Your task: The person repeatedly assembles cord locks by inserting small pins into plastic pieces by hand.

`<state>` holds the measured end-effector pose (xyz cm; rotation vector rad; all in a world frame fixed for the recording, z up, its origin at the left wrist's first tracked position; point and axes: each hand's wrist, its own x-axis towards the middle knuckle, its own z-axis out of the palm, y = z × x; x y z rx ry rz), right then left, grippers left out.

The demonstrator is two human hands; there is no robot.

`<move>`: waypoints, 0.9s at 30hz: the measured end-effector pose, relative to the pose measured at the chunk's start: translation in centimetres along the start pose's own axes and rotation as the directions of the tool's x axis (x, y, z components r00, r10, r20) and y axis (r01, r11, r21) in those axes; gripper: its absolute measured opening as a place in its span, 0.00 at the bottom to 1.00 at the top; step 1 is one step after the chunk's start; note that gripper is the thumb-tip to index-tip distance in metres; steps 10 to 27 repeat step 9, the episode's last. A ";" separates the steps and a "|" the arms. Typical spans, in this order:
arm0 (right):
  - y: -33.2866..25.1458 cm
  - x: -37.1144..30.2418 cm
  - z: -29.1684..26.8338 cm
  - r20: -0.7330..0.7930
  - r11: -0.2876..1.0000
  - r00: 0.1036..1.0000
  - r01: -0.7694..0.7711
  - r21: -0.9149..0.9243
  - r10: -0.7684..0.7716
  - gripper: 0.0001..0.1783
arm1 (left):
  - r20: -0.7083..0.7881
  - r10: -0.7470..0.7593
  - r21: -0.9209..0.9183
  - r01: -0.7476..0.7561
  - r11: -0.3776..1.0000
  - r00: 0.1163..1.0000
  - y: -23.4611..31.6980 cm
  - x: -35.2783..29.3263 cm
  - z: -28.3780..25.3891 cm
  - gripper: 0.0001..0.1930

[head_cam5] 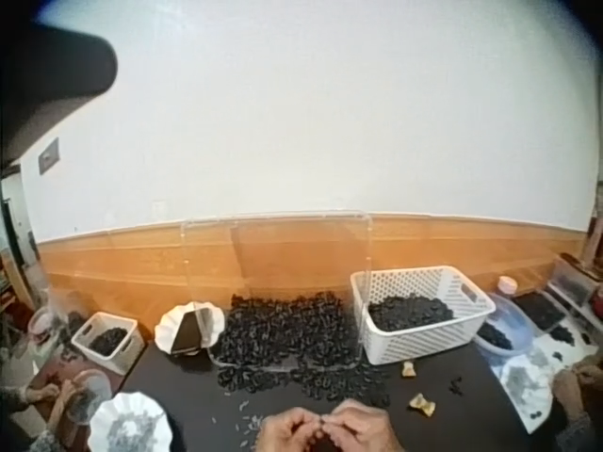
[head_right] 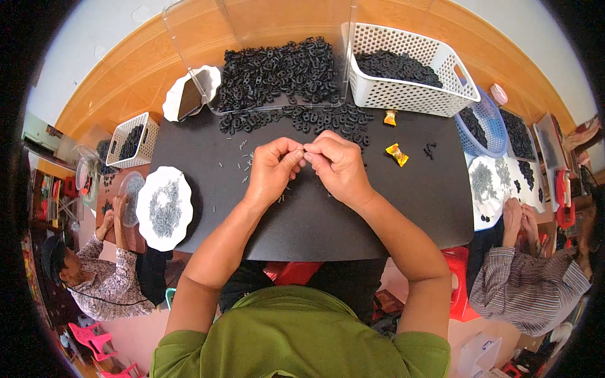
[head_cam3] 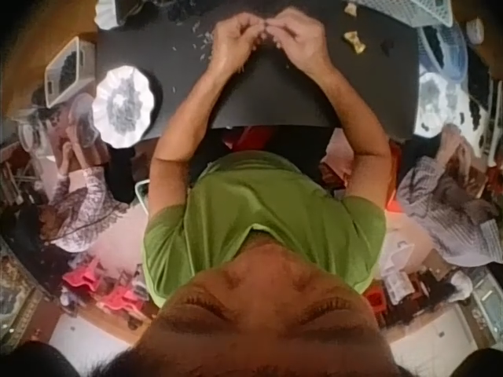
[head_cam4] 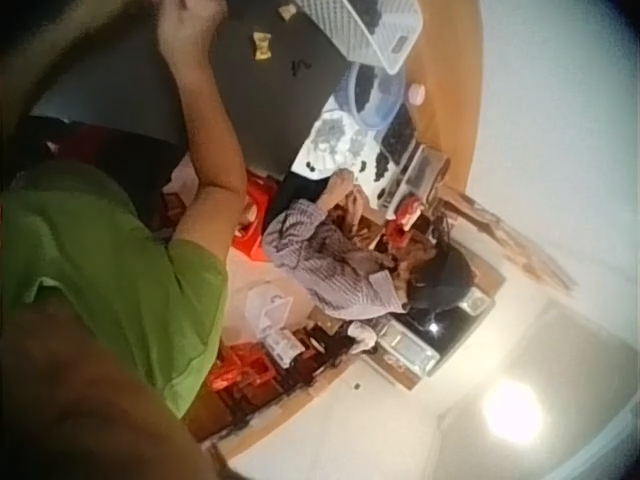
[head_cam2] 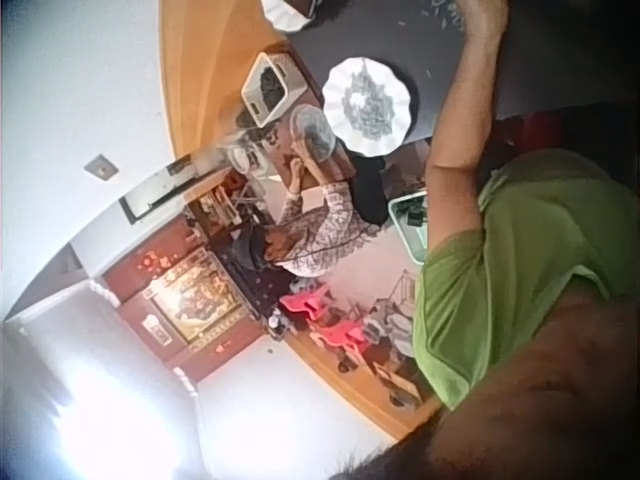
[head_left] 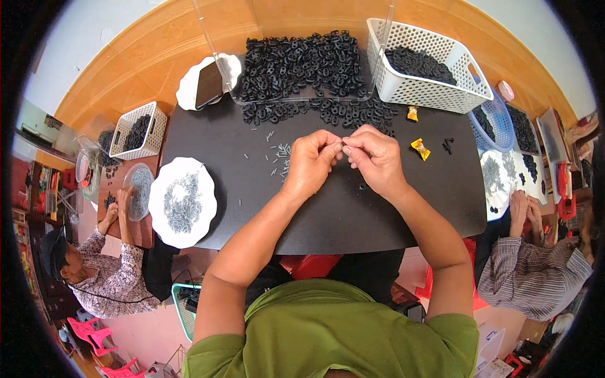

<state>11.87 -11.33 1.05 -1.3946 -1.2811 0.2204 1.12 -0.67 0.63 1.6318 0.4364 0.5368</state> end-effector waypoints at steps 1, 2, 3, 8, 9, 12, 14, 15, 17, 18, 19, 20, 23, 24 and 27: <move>0.0 0.2 -0.1 -0.004 1.000 1.000 0.001 -0.003 -0.001 0.04 | 0.004 0.003 0.000 -0.003 1.000 1.000 0.1 0.1 0.0 0.04; -0.1 0.3 -0.3 -0.002 0.991 0.995 -0.097 0.094 0.098 0.04 | 0.009 -0.002 -0.041 0.003 0.999 1.000 0.2 0.3 0.1 0.04; -0.1 0.4 -0.5 0.006 0.963 0.980 -0.195 0.188 0.197 0.04 | 0.017 -0.008 -0.083 0.009 0.996 1.000 0.2 0.3 0.3 0.04; 1.2 1.4 -3.4 -0.193 0.886 0.910 -0.279 0.371 0.368 0.06 | 0.027 0.301 0.336 -0.292 0.895 0.953 0.2 -0.7 1.1 0.09; 1.8 1.5 -4.4 -0.214 0.884 0.915 -0.236 0.404 0.342 0.06 | 0.200 0.321 0.508 -0.378 0.774 0.926 0.7 -1.0 1.0 0.12; 1.8 1.5 -4.4 -0.214 0.884 0.915 -0.236 0.404 0.342 0.06 | 0.200 0.321 0.508 -0.378 0.774 0.926 0.7 -1.0 1.0 0.12; 1.8 1.5 -4.4 -0.214 0.884 0.915 -0.236 0.404 0.342 0.06 | 0.200 0.321 0.508 -0.378 0.774 0.926 0.7 -1.0 1.0 0.12; 1.8 1.5 -4.4 -0.214 0.884 0.915 -0.236 0.404 0.342 0.06 | 0.200 0.321 0.508 -0.378 0.774 0.926 0.7 -1.0 1.0 0.12; 1.8 1.5 -4.4 -0.214 0.884 0.915 -0.236 0.404 0.342 0.06 | 0.200 0.321 0.508 -0.378 0.774 0.926 0.7 -1.0 1.0 0.12; 1.8 1.5 -4.4 -0.214 0.884 0.915 -0.236 0.404 0.342 0.06 | 0.200 0.321 0.508 -0.378 0.774 0.926 0.7 -1.0 1.0 0.12; 1.8 1.5 -4.4 -0.214 0.884 0.915 -0.236 0.404 0.342 0.06 | 0.200 0.321 0.508 -0.378 0.774 0.926 0.7 -1.0 1.0 0.12; 1.8 1.5 -4.4 -0.214 0.884 0.915 -0.236 0.404 0.342 0.06 | 0.200 0.321 0.508 -0.378 0.774 0.926 0.7 -1.0 1.0 0.12; 1.8 1.5 -4.4 -0.214 0.884 0.915 -0.236 0.404 0.342 0.06 | 0.200 0.321 0.508 -0.378 0.774 0.926 0.7 -1.0 1.0 0.12; 1.8 1.5 -4.4 -0.214 0.884 0.915 -0.236 0.404 0.342 0.06 | 0.200 0.321 0.508 -0.378 0.774 0.926 0.7 -1.0 1.0 0.12; 1.8 1.5 -4.4 -0.214 0.884 0.915 -0.236 0.404 0.342 0.06 | 0.200 0.321 0.508 -0.378 0.774 0.926 0.7 -1.0 1.0 0.12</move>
